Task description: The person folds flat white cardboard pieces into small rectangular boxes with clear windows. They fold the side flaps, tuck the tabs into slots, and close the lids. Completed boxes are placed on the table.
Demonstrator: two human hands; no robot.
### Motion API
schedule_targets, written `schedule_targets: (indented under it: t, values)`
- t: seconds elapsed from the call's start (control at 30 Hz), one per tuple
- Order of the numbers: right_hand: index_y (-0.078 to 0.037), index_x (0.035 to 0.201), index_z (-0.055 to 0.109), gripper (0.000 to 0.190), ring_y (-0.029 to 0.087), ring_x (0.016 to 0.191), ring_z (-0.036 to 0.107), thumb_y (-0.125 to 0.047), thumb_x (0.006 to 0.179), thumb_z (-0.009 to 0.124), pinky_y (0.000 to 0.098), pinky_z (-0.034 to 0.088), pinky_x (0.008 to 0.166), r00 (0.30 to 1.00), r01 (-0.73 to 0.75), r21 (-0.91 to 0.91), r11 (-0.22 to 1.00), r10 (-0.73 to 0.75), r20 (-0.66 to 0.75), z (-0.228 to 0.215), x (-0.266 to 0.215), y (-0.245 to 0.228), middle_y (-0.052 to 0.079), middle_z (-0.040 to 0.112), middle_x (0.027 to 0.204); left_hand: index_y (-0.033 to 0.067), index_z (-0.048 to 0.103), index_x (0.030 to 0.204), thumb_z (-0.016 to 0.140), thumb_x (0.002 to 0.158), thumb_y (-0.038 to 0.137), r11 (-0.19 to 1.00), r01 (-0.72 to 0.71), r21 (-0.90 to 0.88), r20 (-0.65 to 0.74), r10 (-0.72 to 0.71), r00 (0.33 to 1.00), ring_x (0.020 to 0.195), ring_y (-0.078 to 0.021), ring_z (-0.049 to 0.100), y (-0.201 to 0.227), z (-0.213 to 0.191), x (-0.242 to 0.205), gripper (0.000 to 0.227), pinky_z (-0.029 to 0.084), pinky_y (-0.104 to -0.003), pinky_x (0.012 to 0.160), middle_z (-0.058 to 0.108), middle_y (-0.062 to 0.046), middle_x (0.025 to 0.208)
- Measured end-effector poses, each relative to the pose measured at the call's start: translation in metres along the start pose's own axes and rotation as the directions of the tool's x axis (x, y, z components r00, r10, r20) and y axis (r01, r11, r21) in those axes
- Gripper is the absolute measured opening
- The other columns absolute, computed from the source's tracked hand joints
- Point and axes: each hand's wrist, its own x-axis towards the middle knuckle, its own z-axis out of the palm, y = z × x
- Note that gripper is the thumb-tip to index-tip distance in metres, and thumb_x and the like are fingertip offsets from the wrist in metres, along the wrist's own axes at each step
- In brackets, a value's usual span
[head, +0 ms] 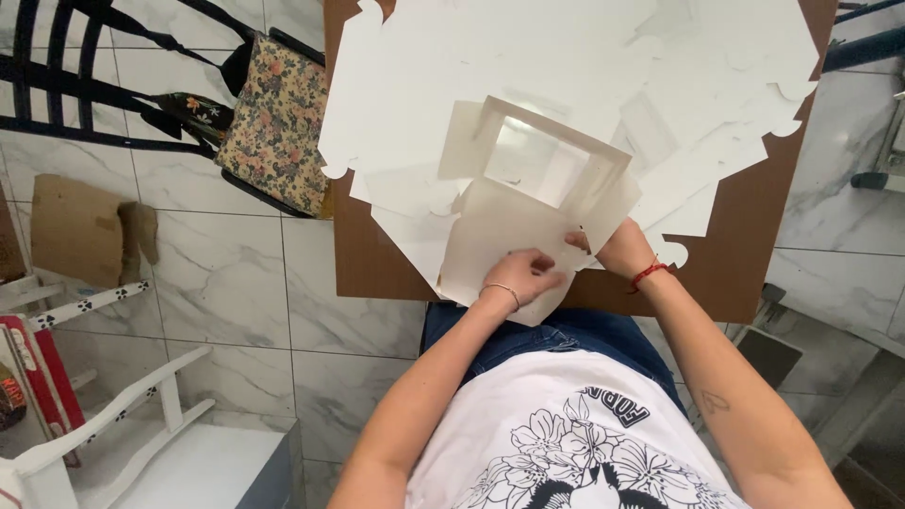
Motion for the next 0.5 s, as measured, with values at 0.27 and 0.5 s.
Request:
schedule_targets:
  t: [0.27,0.5]
  values:
    - [0.006,0.104,0.055,0.045,0.039,0.097,0.053,-0.021,0.071,0.070,0.0437,0.041,0.085,0.972,0.231,0.007,0.973,-0.231,-0.048,-0.012,0.004,0.014,0.024,0.058,0.099,0.0137,0.042,0.079,0.074,0.055,0.037,1.000,0.012,-0.013,-0.762,-0.018,0.647,0.080,-0.0232,0.052,0.021,-0.103,-0.033,0.046,0.043,-0.036,0.072,0.048,-0.005,0.077]
    - [-0.002,0.105,0.059,0.046,0.036,0.098,0.053,-0.038,0.075,0.066,0.0408,0.044,0.085,0.983,0.135,-0.138,0.981,-0.150,-0.108,-0.007,0.009,0.000,0.019,0.060,0.099,0.0071,0.059,0.103,0.063,0.069,0.026,0.995,-0.091,0.042,-0.287,0.099,0.953,0.094,-0.0342,0.055,-0.034,-0.122,0.009,0.040,0.042,-0.042,0.088,0.060,-0.019,0.095]
